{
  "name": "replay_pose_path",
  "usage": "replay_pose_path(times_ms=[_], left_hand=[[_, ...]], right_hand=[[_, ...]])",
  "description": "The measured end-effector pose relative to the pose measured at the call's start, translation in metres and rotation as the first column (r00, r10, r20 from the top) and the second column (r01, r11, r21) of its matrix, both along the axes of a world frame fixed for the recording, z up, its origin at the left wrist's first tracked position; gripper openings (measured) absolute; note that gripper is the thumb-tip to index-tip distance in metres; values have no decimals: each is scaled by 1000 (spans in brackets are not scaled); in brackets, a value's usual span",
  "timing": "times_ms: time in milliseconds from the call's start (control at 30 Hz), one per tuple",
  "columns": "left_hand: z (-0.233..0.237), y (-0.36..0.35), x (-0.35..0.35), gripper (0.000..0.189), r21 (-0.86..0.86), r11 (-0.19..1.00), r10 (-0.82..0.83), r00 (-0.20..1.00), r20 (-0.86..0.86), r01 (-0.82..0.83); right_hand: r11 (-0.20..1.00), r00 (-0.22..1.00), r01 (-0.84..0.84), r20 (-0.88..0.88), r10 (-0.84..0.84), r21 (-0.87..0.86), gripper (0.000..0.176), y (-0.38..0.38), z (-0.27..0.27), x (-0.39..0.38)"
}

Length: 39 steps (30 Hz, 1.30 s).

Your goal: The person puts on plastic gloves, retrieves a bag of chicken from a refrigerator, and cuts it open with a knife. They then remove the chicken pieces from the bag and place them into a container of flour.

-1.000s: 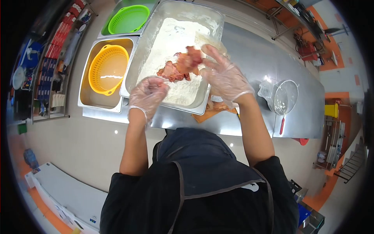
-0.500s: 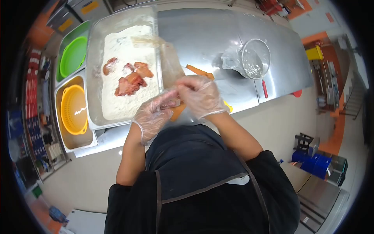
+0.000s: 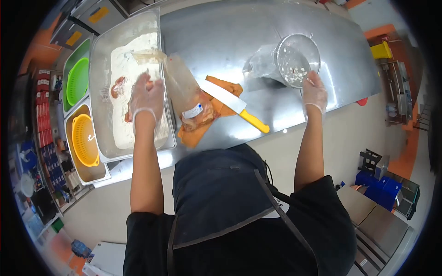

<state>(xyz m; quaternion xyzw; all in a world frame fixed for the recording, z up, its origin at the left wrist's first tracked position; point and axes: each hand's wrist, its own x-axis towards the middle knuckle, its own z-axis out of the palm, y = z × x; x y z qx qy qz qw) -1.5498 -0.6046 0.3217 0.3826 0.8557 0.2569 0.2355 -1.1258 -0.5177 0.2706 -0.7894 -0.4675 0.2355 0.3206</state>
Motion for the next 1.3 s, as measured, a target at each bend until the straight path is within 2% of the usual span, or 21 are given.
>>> replay_pose_path(times_ms=[33,133,267,333,367,500,567,600,667,700,767,800,867,900,933,967,1000,1067,1167,1233,1300], left_hand=[[6,9,4,59,-37,999,25,999,28,-24],[-22,38,1,61,123,991,60,998,-31,-56],[-18,56,0,53,77,991,119,982,-144,-109],[-17,63,-7,44,35,997,67,980,185,-75],[-34,65,-12,37,222,971,50,980,190,-92],[-36,62,-19,42,178,977,97,987,128,-119],[-23,69,-13,53,333,876,393,917,-68,-350],[-13,76,-10,53,336,871,402,913,-67,-359],[10,99,-10,61,-148,847,494,858,-138,-511],[-35,123,-35,61,-201,937,246,948,-203,-286],[-124,169,-84,61,-262,948,-266,905,-334,181],[-107,161,-80,61,-256,951,-253,909,-330,172],[-54,129,-55,50,-116,993,-37,995,-92,26],[-54,115,-45,37,130,991,64,987,-147,-45],[-48,104,-36,37,128,991,68,987,-146,-49],[-37,93,-28,32,293,956,15,1000,21,-21],[-28,81,-21,27,455,890,-55,984,172,-30],[-18,58,4,18,621,784,-189,945,266,-18],[3,18,34,11,619,783,-281,919,278,52],[18,-14,41,10,624,780,-277,917,288,40],[21,-37,47,10,683,727,-460,686,564,-74]], right_hand=[[966,916,147,-397,-52,213,44,-11,-9,8],[973,867,159,-495,-56,168,45,-23,27,-12],[969,839,39,-535,100,242,38,-23,38,-45],[970,838,-38,-521,162,240,33,-24,37,-73],[960,794,-141,-551,255,241,31,-25,32,-87],[836,745,-534,-398,536,127,33,-25,37,-157],[786,724,-613,-344,598,79,33,-23,48,-193],[747,711,-664,-282,644,34,36,-18,49,-209],[695,681,-719,-212,701,-9,38,-9,53,-240],[673,666,-739,-159,728,-16,40,-4,55,-254],[644,643,-765,-97,760,-25,42,6,54,-272],[568,569,-822,-40,821,-28,45,12,49,-279],[484,484,-874,16,875,-30,48,25,31,-291],[411,417,-909,179,891,75,47,31,17,-294],[315,352,-936,339,872,160,47,33,9,-296],[304,339,-940,335,879,155,47,33,19,-295],[203,193,-979,366,910,13,43,33,40,-294],[62,-17,-987,473,881,-151,30,30,52,-289],[-11,-109,-988,642,759,-155,13,6,74,-257],[-14,-177,-962,585,792,-272,22,-33,123,-245],[-97,-305,-930,596,743,-355,16,-51,134,-239]])
